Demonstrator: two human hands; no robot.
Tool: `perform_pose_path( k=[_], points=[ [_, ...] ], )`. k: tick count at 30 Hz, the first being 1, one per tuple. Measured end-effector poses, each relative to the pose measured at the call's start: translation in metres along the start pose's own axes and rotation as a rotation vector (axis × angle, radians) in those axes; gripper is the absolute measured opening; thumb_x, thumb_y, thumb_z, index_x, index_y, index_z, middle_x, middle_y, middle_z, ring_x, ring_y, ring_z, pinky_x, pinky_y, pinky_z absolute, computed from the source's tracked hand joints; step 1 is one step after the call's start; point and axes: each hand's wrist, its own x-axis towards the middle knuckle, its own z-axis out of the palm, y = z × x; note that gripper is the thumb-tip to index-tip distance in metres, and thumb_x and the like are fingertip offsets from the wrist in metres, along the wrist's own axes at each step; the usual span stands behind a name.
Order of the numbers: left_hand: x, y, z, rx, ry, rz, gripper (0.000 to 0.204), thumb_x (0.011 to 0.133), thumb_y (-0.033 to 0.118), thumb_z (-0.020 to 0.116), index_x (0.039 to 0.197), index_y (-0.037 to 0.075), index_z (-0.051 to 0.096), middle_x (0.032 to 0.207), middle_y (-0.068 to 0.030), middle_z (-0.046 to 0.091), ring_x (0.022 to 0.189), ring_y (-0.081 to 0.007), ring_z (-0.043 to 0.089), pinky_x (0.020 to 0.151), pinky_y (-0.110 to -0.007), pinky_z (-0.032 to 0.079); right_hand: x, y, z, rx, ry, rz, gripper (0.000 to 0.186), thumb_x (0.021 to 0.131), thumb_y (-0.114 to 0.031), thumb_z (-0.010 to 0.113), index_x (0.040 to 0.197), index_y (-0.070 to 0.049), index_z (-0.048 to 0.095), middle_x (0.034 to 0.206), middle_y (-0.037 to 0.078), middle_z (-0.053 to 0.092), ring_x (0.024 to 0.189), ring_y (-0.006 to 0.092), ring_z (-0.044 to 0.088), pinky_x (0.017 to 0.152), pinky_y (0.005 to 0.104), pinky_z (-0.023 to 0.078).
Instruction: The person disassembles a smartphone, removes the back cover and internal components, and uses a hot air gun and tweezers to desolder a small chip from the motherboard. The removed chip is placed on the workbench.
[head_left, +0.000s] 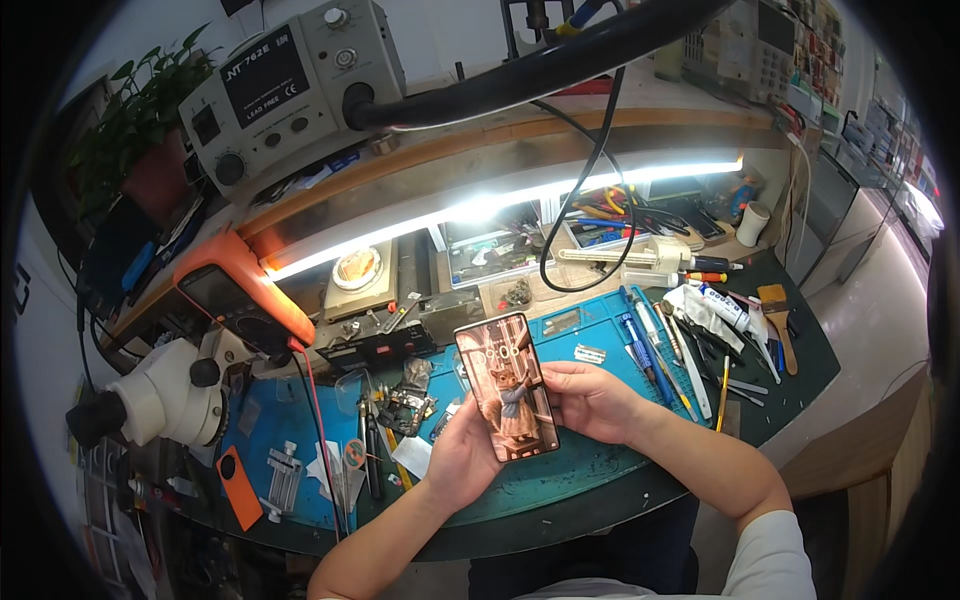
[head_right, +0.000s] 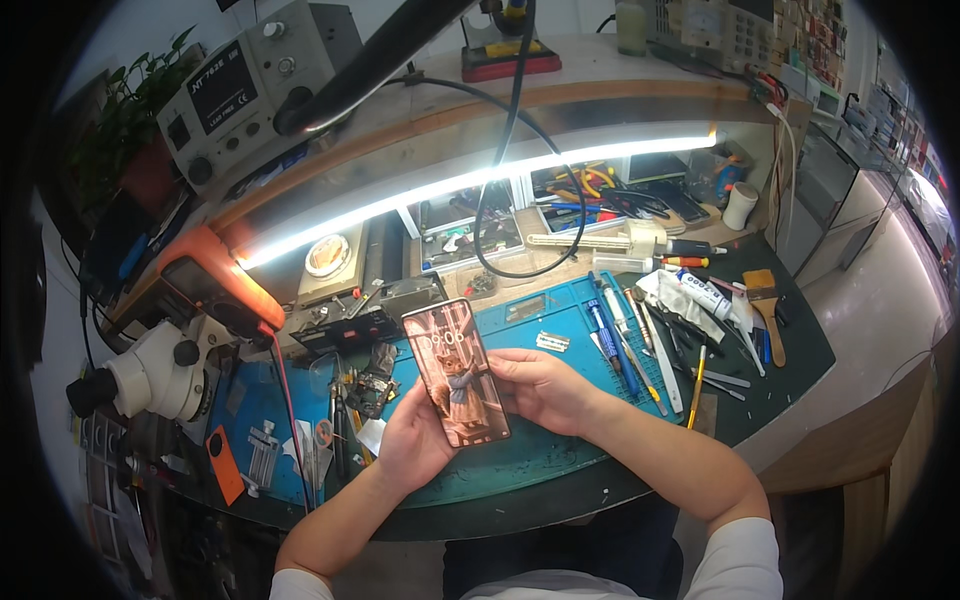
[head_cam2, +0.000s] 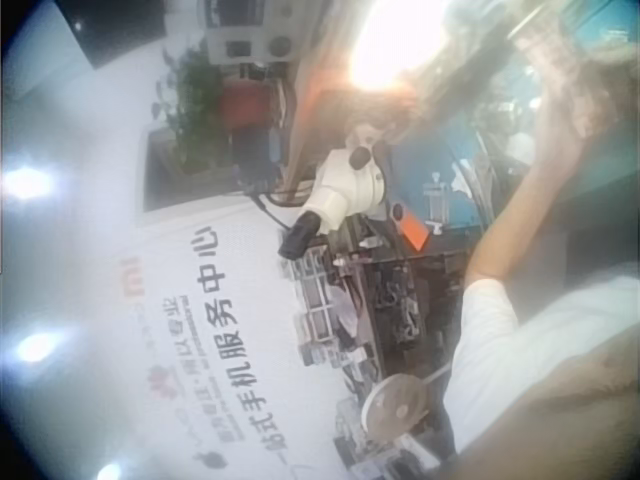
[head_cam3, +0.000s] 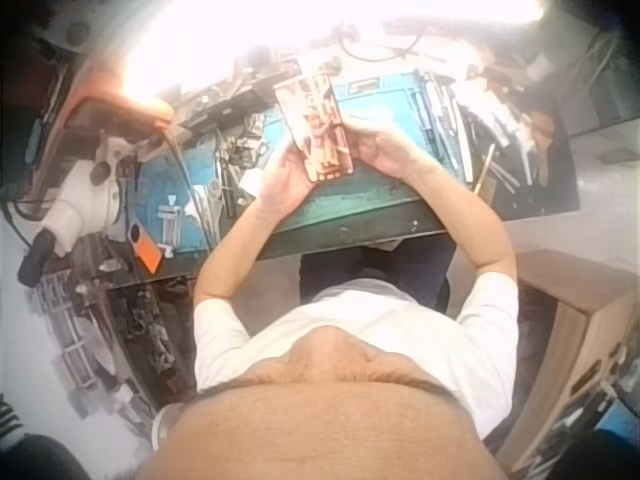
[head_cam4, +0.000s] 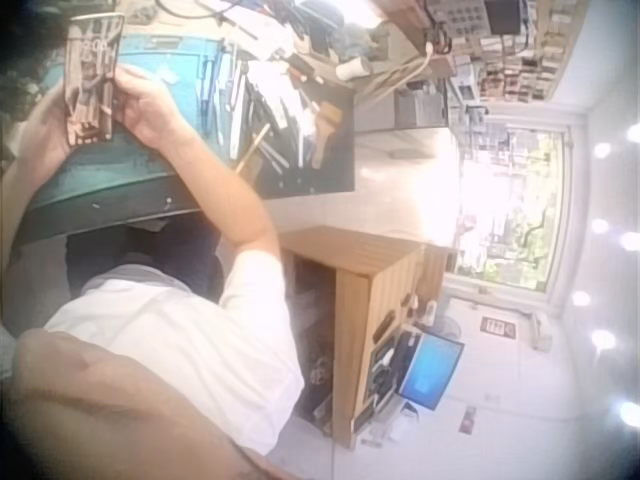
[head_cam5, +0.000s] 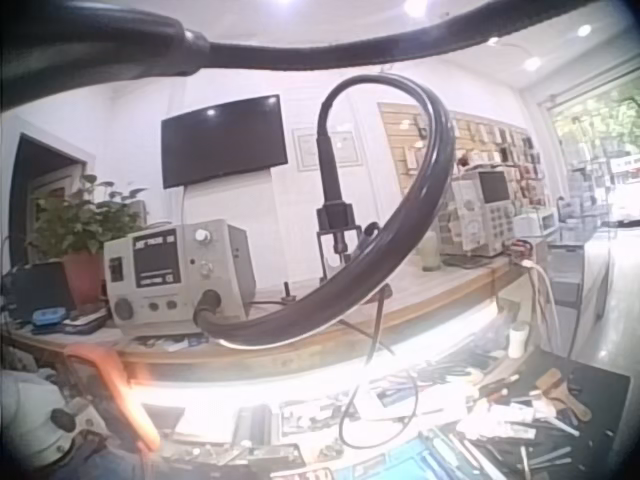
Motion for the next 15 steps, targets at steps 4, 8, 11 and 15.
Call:
perform_pose_path(
  k=[4,8,11,15],
  points=[
    [-0.0001,0.0,0.0033,-0.031,-0.01,0.008,0.054,0.116,0.039,0.023,0.159,0.008,0.035,0.154,-0.0108,0.051,0.137,-0.0293,0.055,0.115,-0.051,0.045,-0.0005,-0.0003,-0.001,0.01,0.003,0.005,0.041,0.109,-0.021,0.053,0.145,0.0,0.056,0.14,0.013,0.065,0.127,0.0227,0.064,0.111,0.042,0.048],
    [-0.0002,0.0003,0.0032,-0.059,-0.029,0.005,0.054,0.116,0.039,0.023,0.159,0.008,0.034,0.154,-0.011,0.05,0.138,-0.0295,0.054,0.116,-0.051,0.045,-0.0004,0.0,-0.0018,0.008,0.009,0.009,0.041,0.11,-0.02,0.053,0.145,0.0,0.056,0.139,0.012,0.065,0.127,0.0224,0.064,0.111,0.0427,0.048],
    [-0.0002,-0.0001,0.0017,-0.048,-0.025,0.007,0.054,0.116,0.04,0.023,0.159,0.009,0.035,0.155,-0.011,0.05,0.139,-0.0304,0.054,0.116,-0.053,0.044,0.0002,0.0002,-0.0012,0.006,0.014,0.009,0.041,0.11,-0.021,0.053,0.145,-0.001,0.056,0.139,0.012,0.065,0.126,0.0223,0.064,0.111,0.0428,0.049],
    [0.0013,-0.0001,0.0027,-0.013,0.005,-0.002,0.053,0.116,0.041,0.024,0.158,0.011,0.036,0.155,-0.0112,0.05,0.139,-0.0326,0.054,0.116,-0.057,0.044,0.0006,0.0009,-0.0041,0.003,0.014,0.006,0.041,0.11,-0.021,0.053,0.145,-0.001,0.056,0.139,0.012,0.065,0.126,0.0223,0.064,0.111,0.0429,0.049]
  ],
)
